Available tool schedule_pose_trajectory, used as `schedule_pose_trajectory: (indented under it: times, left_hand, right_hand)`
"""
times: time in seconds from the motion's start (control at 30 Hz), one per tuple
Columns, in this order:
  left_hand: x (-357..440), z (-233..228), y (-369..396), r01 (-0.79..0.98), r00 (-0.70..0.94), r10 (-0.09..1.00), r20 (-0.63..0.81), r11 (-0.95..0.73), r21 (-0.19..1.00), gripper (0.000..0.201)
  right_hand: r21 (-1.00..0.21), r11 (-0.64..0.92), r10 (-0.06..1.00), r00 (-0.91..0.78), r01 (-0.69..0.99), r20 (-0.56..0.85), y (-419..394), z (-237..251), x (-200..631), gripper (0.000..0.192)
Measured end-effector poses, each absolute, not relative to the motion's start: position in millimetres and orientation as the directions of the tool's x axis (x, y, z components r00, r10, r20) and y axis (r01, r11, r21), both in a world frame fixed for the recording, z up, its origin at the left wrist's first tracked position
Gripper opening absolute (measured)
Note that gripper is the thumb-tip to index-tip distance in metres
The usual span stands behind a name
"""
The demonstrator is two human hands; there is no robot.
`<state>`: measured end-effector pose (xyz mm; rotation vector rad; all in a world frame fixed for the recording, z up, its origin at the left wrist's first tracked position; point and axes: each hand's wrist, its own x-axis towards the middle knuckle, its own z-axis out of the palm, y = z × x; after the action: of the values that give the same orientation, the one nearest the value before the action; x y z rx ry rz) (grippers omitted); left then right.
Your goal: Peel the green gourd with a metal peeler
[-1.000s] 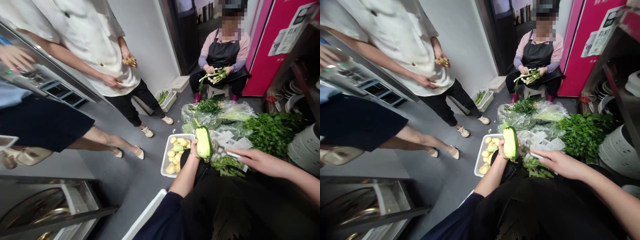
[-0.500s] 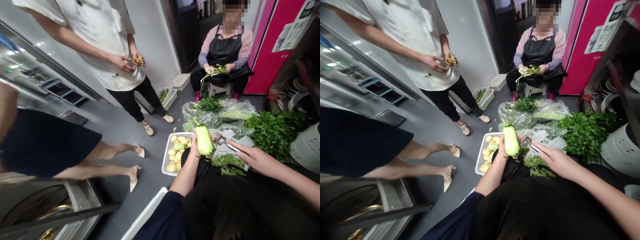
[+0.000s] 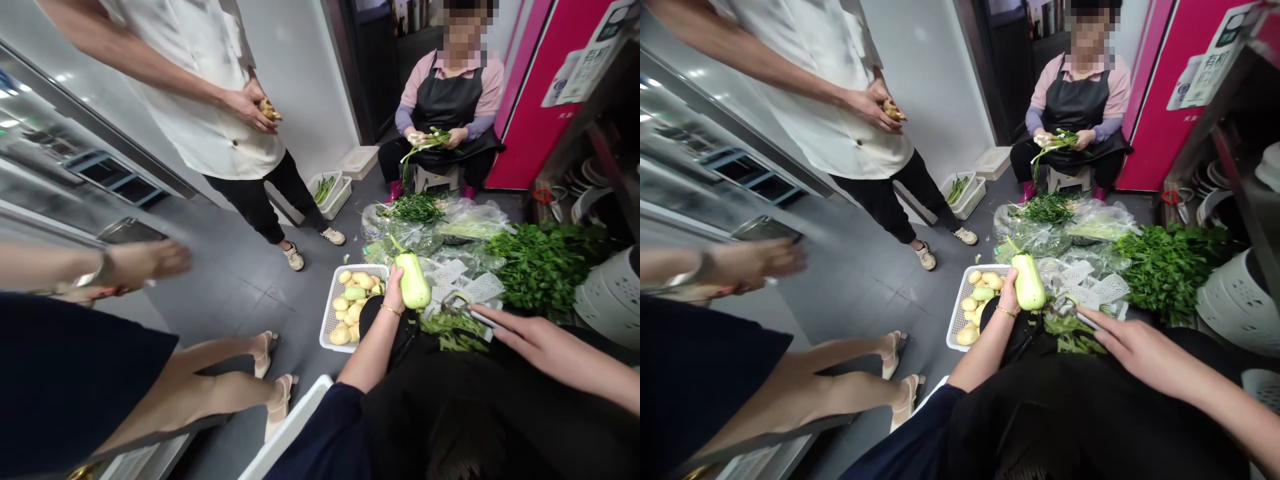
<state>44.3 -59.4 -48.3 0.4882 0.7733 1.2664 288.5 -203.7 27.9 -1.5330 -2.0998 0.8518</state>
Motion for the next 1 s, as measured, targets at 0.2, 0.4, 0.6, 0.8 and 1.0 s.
schedule_pose_trajectory:
  times: [0.2, 0.4, 0.6, 0.8, 1.0]
  left_hand:
    - [44.6, -44.1, -69.1, -0.656, 0.368, 0.880, -0.301, 0.475, 0.586, 0.064]
    - [48.5, -43.9, -67.5, -0.653, 0.334, 0.892, -0.303, 0.451, 0.609, 0.064]
    - [56.1, -50.2, -63.6, -0.676, 0.151, 0.958, -0.243, 0.280, 0.682, 0.062]
    - [50.6, -55.6, -59.9, -0.679, 0.096, 0.954, -0.284, 0.271, 0.683, 0.057]
    - [47.8, -49.2, -60.6, -0.690, 0.280, 0.897, -0.342, 0.436, 0.578, 0.054]
  right_hand:
    - [-0.699, 0.221, 0.968, -0.239, 0.680, 0.074, -132.2, 53.9, 251.4, 0.052]
    - [-0.554, 0.226, 0.972, -0.226, 0.801, 0.070, -129.9, 39.7, 221.1, 0.055]
    - [-0.508, 0.235, 0.970, -0.233, 0.829, 0.069, -134.9, 34.7, 218.9, 0.056]
    - [-0.675, 0.206, 0.881, -0.435, 0.708, -0.187, -187.2, 26.2, 258.3, 0.053]
    - [-0.718, 0.206, 0.897, -0.422, 0.665, -0.134, -191.3, 40.3, 286.2, 0.049]
